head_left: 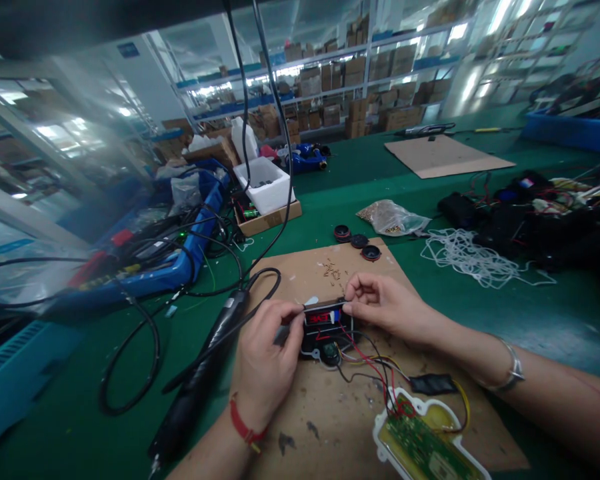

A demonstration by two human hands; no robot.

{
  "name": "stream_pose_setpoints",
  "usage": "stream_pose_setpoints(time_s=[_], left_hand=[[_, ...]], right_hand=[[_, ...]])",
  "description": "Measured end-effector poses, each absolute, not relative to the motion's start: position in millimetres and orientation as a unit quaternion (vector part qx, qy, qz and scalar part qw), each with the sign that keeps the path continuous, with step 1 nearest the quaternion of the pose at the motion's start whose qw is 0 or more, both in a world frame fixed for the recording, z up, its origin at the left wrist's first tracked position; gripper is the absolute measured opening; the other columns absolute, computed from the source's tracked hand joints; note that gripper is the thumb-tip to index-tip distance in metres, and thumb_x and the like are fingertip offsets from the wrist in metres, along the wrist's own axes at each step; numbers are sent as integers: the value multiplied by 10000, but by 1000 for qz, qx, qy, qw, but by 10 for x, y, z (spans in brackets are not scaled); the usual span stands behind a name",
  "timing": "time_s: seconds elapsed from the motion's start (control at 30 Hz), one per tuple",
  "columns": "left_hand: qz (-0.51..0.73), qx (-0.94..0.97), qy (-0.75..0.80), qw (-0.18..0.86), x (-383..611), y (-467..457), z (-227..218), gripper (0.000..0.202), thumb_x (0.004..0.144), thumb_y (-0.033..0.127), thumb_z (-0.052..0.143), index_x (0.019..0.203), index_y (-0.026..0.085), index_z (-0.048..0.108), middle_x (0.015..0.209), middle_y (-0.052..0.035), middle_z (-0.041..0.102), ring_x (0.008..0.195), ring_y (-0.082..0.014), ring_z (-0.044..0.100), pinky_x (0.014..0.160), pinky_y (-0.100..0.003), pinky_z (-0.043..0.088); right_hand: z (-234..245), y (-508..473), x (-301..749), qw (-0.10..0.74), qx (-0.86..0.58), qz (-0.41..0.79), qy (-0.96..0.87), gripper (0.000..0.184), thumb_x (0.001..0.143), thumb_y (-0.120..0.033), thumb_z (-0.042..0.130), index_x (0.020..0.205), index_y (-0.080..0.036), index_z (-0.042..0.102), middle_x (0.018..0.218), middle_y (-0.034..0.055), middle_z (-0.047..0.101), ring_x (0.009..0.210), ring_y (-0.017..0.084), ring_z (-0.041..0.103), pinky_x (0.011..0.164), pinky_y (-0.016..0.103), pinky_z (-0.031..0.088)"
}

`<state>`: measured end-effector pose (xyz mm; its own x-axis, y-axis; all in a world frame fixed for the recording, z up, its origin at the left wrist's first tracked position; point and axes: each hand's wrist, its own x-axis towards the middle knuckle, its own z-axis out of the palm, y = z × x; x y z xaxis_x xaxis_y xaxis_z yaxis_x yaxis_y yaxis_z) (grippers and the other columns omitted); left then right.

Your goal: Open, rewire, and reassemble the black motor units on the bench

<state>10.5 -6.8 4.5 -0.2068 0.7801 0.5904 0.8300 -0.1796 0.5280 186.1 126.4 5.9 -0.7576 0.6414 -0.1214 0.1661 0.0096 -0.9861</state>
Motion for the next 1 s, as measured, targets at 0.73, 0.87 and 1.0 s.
stream_pose_setpoints(time_s=[0.73,0.87,1.0], left_hand=[[-250,-747,-609,96,217,-32,-17,481,855,29,413,1266,250,529,1426,-129,354,1282,-287,378,993,-519,406],[-240,-751,-605,112,214,-27,4,470,883,54,403,1284,275,512,1404,-126,380,1273,-287,391,973,-522,425],[-237,-754,-595,148,186,-46,59,403,890,55,396,1202,236,576,1386,-143,410,1255,-293,413,944,-514,442]], right_hand=[[103,1221,1828,183,-299,669,-655,220,748,-334,654,758,-186,492,610,-47,497,530,84,459,506,213,375],[66,1225,1818,192,-287,663,-664,237,740,-334,666,756,-177,488,595,-56,483,502,72,419,476,202,330],[62,1209,1824,203,-283,647,-678,201,766,-312,637,757,-183,483,565,-66,449,486,73,385,440,195,286]])
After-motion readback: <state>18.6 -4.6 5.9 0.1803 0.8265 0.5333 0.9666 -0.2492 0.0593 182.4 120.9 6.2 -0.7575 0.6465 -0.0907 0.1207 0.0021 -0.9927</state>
